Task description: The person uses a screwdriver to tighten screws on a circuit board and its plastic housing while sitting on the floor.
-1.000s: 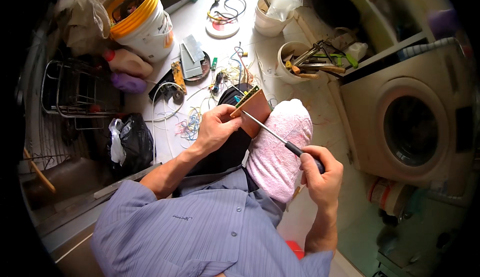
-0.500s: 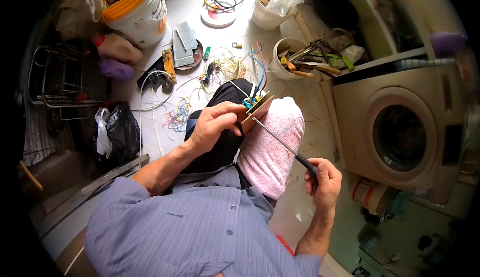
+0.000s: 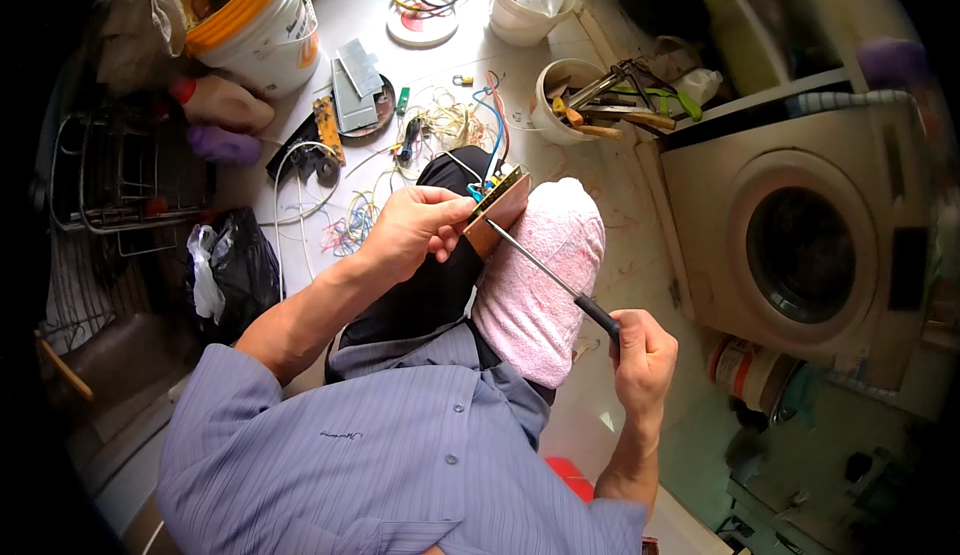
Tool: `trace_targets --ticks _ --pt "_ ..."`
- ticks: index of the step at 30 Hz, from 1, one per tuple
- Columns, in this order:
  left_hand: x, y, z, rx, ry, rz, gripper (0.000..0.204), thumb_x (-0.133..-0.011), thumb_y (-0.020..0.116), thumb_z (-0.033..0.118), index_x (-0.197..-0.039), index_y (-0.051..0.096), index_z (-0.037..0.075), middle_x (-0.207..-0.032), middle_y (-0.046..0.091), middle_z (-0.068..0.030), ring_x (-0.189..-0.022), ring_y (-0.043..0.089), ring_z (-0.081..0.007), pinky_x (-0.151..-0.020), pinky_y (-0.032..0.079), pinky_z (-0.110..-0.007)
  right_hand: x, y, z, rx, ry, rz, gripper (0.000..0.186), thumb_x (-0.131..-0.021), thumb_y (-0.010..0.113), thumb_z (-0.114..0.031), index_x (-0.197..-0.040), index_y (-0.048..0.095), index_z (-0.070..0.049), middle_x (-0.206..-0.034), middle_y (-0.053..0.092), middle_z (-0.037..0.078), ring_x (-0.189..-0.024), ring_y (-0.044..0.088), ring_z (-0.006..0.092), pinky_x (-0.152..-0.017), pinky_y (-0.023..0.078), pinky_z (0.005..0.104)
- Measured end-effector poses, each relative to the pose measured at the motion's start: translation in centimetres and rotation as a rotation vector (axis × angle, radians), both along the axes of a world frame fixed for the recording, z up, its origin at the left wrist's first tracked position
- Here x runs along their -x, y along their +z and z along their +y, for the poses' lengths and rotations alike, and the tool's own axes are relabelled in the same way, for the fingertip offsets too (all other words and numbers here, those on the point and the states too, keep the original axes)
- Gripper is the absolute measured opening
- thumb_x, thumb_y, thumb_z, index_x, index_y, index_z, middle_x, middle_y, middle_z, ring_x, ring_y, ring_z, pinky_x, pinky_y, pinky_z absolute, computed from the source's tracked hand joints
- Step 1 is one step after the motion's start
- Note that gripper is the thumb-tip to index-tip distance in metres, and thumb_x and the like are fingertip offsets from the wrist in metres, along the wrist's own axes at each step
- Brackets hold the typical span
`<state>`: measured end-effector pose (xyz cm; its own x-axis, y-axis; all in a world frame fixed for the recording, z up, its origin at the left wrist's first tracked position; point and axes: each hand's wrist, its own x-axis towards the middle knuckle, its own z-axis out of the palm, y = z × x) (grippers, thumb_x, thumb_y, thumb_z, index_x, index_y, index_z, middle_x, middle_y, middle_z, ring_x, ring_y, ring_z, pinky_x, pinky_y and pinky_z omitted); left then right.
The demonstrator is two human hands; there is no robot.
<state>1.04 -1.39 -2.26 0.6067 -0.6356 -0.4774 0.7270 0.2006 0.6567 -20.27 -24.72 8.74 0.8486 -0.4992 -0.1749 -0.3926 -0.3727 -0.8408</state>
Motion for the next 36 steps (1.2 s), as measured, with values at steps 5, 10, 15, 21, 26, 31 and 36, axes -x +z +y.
trace_targets --ticks 5,10,15,21,26,31,36 --pt "-1.1 0.5 0.3 -0.037 -0.121 0.052 0.021 -0.094 0.073 0.02 -0.091 0.07 -0.001 -0.074 0.066 -0.0046 -0.052 0.059 -0.0082 -0.043 0.047 -0.021 -0.2 -0.3 -0.1 0.146 0.04 -0.076 0.035 -0.106 0.055 -0.026 -0.089 0.067 0.002 -0.058 0.051 -0.003 -0.048 0.042 0.0034 -0.044 0.029 0.022" --pt "-1.8 1.8 0.2 -0.129 -0.176 0.028 0.017 -0.094 0.071 0.016 -0.089 0.07 0.001 -0.07 0.064 -0.0033 -0.051 0.057 -0.0062 -0.041 0.041 -0.018 -0.4 -0.5 0.0 0.224 0.033 -0.114 0.029 -0.103 0.057 -0.017 -0.084 0.066 0.003 -0.058 0.051 -0.002 -0.051 0.045 0.0045 -0.046 0.031 0.023" --pt "-2.5 2.3 0.3 -0.176 -0.221 0.028 0.015 -0.094 0.07 0.015 -0.087 0.07 0.001 -0.069 0.062 -0.0021 -0.05 0.054 -0.0046 -0.041 0.036 -0.018 -0.6 -0.6 0.4 0.27 0.032 -0.131 0.026 -0.1 0.058 -0.012 -0.081 0.065 0.004 -0.059 0.052 0.0 -0.051 0.045 0.0059 -0.046 0.032 0.0246" --pt "-2.2 2.7 -0.3 -0.154 -0.197 0.101 0.016 -0.093 0.07 0.014 -0.083 0.068 0.002 -0.067 0.061 -0.0018 -0.047 0.049 -0.0047 -0.041 0.033 -0.02 -0.5 -0.6 -0.1 0.275 0.021 -0.13 0.021 -0.097 0.061 -0.01 -0.081 0.064 0.003 -0.061 0.054 0.003 -0.053 0.047 0.0098 -0.049 0.035 0.0278" --pt "-2.2 2.3 -0.6 -0.067 -0.176 0.195 0.022 -0.092 0.069 0.011 -0.073 0.061 0.005 -0.065 0.057 -0.0006 -0.046 0.047 -0.0051 -0.04 0.033 -0.021 -0.6 0.0 -0.6 0.224 0.002 -0.08 0.017 -0.094 0.066 -0.008 -0.081 0.064 0.003 -0.064 0.056 0.007 -0.056 0.048 0.0156 -0.052 0.038 0.0311" --pt "-2.0 2.2 -0.7 -0.061 -0.153 0.187 0.021 -0.091 0.068 0.011 -0.073 0.06 0.005 -0.066 0.057 -0.0014 -0.046 0.047 -0.0061 -0.04 0.034 -0.022 -0.9 -0.2 -0.3 0.275 0.044 -0.173 0.007 -0.089 0.069 -0.004 -0.086 0.066 0.002 -0.068 0.059 0.008 -0.058 0.053 0.0164 -0.055 0.042 0.0295" --pt "-2.0 1.9 -0.8 -0.054 -0.136 0.163 0.021 -0.092 0.068 0.011 -0.074 0.06 0.004 -0.066 0.057 -0.0028 -0.046 0.049 -0.0072 -0.039 0.036 -0.022 -1.3 -0.9 -0.6 0.565 0.291 -0.49 0.029 -0.08 0.078 0.003 -0.103 0.063 -0.003 -0.079 0.063 0.011 -0.063 0.059 0.0195 -0.059 0.048 0.0312"
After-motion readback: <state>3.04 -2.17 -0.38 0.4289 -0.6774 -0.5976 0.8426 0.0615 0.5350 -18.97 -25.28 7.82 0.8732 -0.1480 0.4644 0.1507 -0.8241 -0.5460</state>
